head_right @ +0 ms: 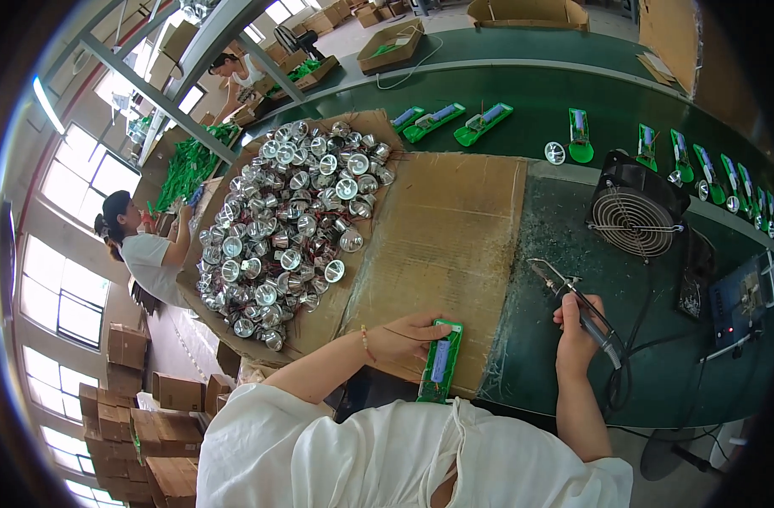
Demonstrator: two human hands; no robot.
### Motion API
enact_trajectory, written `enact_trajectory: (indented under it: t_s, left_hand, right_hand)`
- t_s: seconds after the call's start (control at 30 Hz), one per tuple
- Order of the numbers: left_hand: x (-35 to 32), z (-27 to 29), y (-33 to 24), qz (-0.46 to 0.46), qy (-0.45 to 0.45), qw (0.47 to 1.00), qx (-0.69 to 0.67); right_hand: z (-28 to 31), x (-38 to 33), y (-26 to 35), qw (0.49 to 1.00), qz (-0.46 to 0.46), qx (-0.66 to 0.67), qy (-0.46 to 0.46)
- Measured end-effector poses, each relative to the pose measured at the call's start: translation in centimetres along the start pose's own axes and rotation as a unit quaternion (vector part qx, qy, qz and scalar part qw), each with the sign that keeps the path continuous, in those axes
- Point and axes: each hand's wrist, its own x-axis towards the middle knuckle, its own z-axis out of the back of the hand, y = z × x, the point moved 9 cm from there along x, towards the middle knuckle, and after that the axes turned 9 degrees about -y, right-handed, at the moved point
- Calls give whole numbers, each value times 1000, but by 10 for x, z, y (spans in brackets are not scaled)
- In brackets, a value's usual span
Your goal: Soldering wires and components onto green circuit boards in an assembly line.
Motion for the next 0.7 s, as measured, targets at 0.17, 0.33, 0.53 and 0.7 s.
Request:
enact_trajectory:
  t_s: [0.17,0.33,0.53,0.7]
  left_hand:
    - [-4,-25,19,67,113,985,-108]
    - [-14,-35,20,116,44,975,-183]
    - [-3,-37,24,28,-125,968,-216]
    - [1,-60,7,-56,-101,987,-110]
  right_hand:
    - [1,-1,2,1000,-2,2,-2]
    - [5,0,-2,1000,-6,15,-4]
    - [-1,-3,2,1000,-2,3,9]
    - [-28,-42,24,994,3,-20,103]
